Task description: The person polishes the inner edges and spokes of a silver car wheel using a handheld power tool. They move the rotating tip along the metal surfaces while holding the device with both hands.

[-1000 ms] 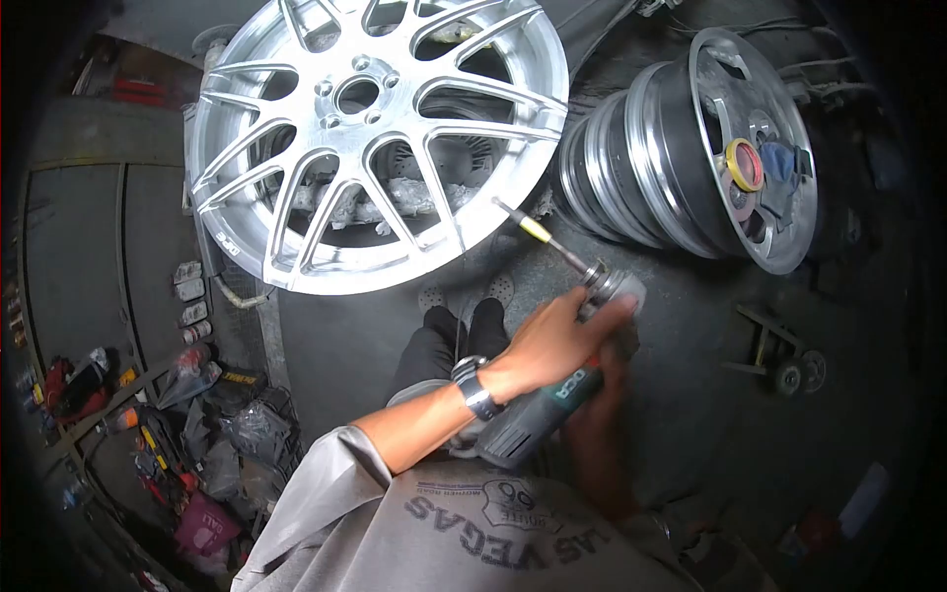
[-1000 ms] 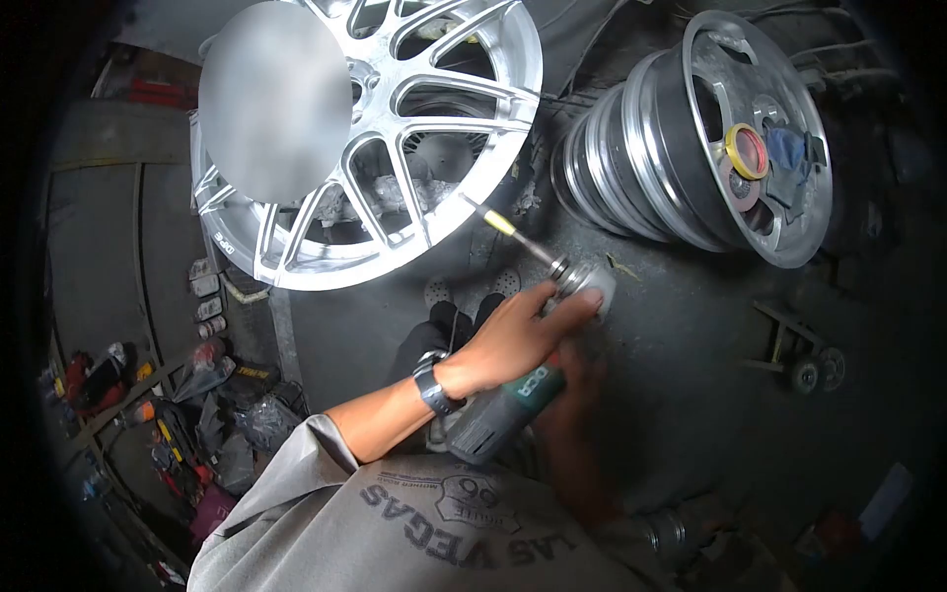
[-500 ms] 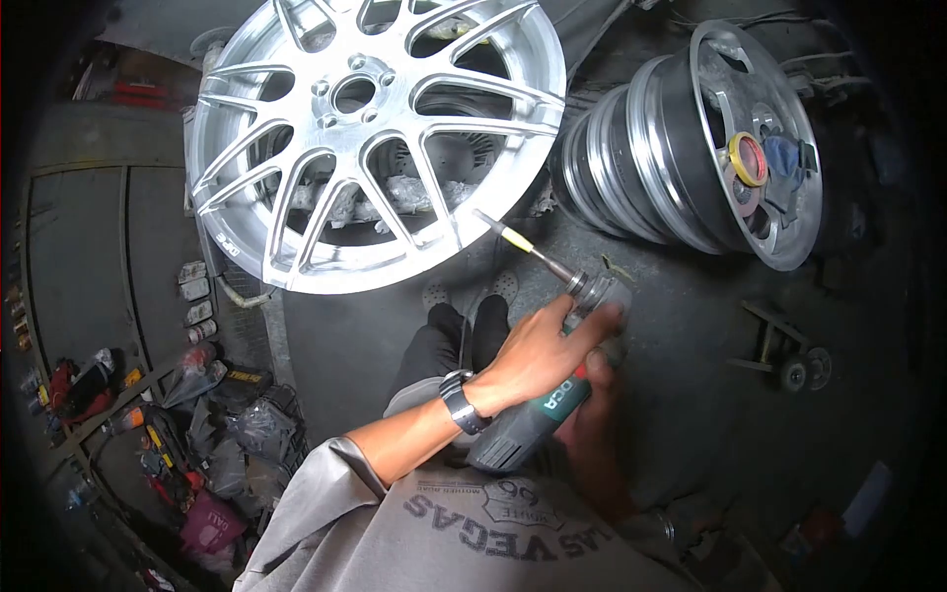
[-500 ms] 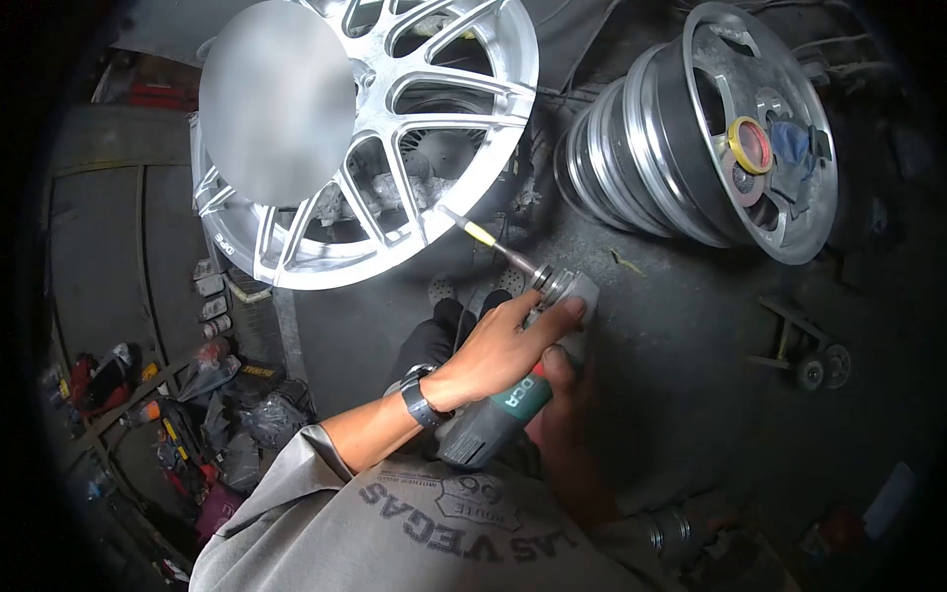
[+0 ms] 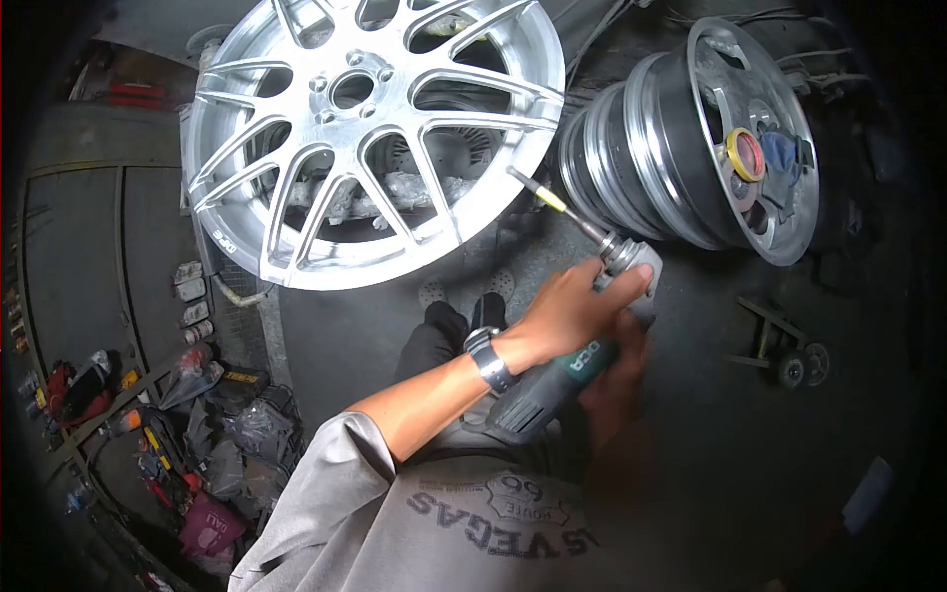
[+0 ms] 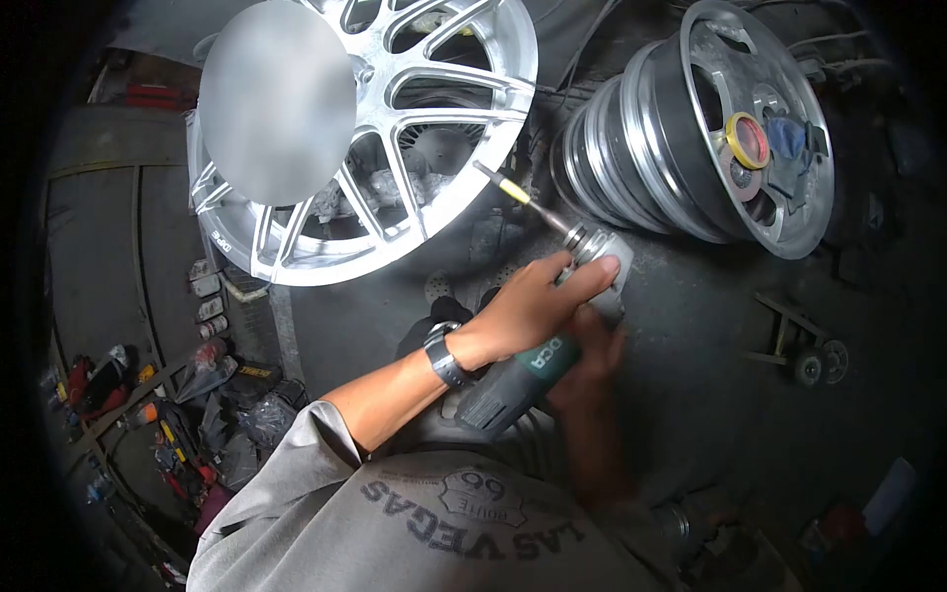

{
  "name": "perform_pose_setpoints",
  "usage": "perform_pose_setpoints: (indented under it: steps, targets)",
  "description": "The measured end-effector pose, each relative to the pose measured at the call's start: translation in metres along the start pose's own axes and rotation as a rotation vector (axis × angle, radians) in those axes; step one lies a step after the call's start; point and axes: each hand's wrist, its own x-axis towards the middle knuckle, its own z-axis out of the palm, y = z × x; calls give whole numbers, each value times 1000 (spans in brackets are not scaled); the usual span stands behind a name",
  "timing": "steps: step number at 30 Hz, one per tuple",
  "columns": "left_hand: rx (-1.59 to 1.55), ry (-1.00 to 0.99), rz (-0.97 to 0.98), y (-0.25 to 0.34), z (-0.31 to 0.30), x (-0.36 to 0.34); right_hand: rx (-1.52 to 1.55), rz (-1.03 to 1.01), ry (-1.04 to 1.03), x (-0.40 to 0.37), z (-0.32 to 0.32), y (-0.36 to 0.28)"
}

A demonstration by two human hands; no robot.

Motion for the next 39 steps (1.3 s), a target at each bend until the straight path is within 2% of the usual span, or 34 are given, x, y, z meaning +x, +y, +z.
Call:
perform_pose_setpoints:
  steps: [1,3,6,9,10,12,13,15,17,19,21,22,24,25,27,30,31,33,34,36,37,39]
  targets:
    - [-21,-44,-48,0,-3,-9,0,1,-1,-7,0,-4]
    - [-42,-86,-95,0,-8,-27,341,158,-1,-15,2,-21]
    - [45,-35,-153,-9,-11,-47,365,161,4,-31,14,-27]
    - [-26,-14,-135,-13,-11,-54,395,170,17,-41,23,-31]
    - [-25,-15,-134,-13,-11,-52,395,170,20,-40,21,-35]
    - [18,-31,-111,-9,-11,-41,5,23,138,-33,13,-46]
    - [17,-32,-109,-6,-12,-35,3,22,139,-34,18,-35]
    - [11,-108,-97,-2,-11,-26,825,408,190,-30,28,-11]
    - [51,-78,-64,-7,-10,-28,805,399,240,-23,30,-21]
    - [-65,-78,-111,0,-12,-40,786,392,295,-17,18,-43]
    - [-24,-29,-108,-10,-10,-48,1141,477,52,-18,6,-59]
    - [15,20,-105,-14,-9,-49,1143,479,50,-20,8,-57]
    - [18,18,-95,-17,-8,-47,1323,359,60,-25,16,-48]
    - [19,14,-83,-17,-7,-45,1323,358,60,-28,18,-43]
    - [-23,-37,-87,-10,-6,-33,291,220,109,-34,20,-26]
    - [-19,-76,-74,3,-7,-13,326,235,136,-24,22,9]
    - [28,-58,-58,5,-6,-10,326,236,137,-12,16,-5]
    - [59,-23,-41,1,-5,-12,1434,496,182,6,3,-38]
    - [-15,-57,-61,2,-7,-19,1436,497,182,0,3,-36]
    - [-85,-95,-83,2,-9,-33,107,153,40,-16,3,-34]
    - [-68,-61,-94,1,-9,-41,109,155,41,-19,5,-39]
    - [-51,-26,-103,-1,-9,-44,532,289,162,-21,11,-54]
